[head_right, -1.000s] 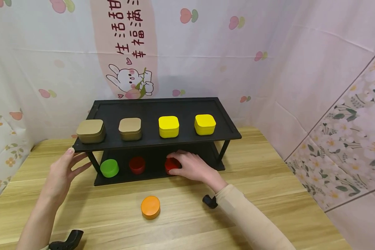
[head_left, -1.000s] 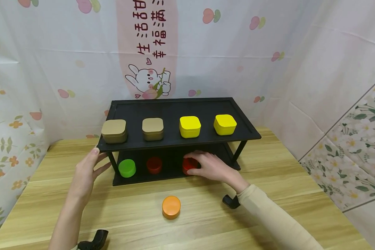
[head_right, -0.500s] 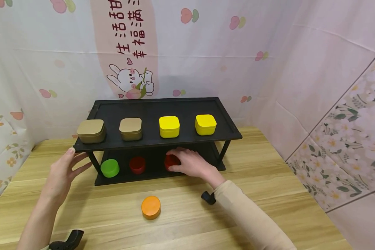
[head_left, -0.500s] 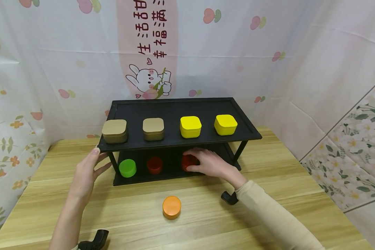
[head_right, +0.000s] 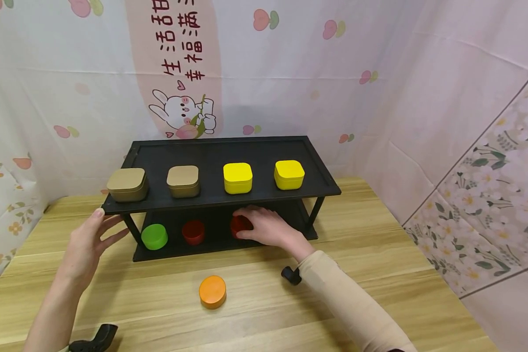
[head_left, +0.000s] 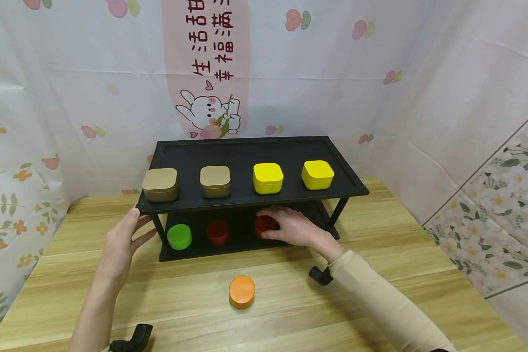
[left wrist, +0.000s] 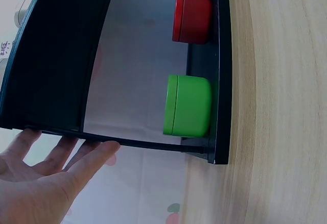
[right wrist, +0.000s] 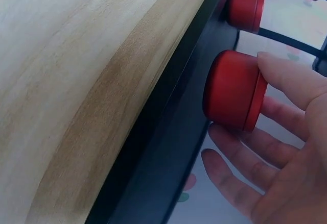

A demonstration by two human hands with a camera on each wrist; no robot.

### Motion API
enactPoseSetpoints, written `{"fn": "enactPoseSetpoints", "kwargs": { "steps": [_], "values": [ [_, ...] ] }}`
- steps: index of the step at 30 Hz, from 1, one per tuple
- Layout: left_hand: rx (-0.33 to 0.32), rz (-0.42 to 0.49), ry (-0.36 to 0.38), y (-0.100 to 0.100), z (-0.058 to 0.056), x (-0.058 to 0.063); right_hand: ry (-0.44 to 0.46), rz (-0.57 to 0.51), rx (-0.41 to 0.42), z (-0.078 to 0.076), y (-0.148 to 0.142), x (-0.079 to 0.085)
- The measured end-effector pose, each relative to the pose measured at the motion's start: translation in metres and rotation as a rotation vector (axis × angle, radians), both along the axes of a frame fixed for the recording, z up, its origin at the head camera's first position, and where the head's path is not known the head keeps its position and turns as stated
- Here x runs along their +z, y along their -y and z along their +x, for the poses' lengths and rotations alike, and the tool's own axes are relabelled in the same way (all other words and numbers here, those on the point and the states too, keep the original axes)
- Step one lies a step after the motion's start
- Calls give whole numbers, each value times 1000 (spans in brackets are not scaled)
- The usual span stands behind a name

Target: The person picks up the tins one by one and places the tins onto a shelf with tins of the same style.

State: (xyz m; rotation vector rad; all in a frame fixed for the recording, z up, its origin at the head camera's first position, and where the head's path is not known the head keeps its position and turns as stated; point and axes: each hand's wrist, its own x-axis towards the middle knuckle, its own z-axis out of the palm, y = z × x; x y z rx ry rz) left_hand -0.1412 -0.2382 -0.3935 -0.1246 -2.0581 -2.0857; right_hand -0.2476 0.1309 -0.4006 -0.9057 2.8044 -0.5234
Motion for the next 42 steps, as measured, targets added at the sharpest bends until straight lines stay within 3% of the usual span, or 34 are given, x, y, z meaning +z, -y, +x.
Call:
{"fn": "enactPoseSetpoints", "kwargs": {
  "steps": [42],
  "values": [
    [17, 9, 10, -3, 0, 2, 17, -6, -31, -7, -1, -14]
  ]
}}
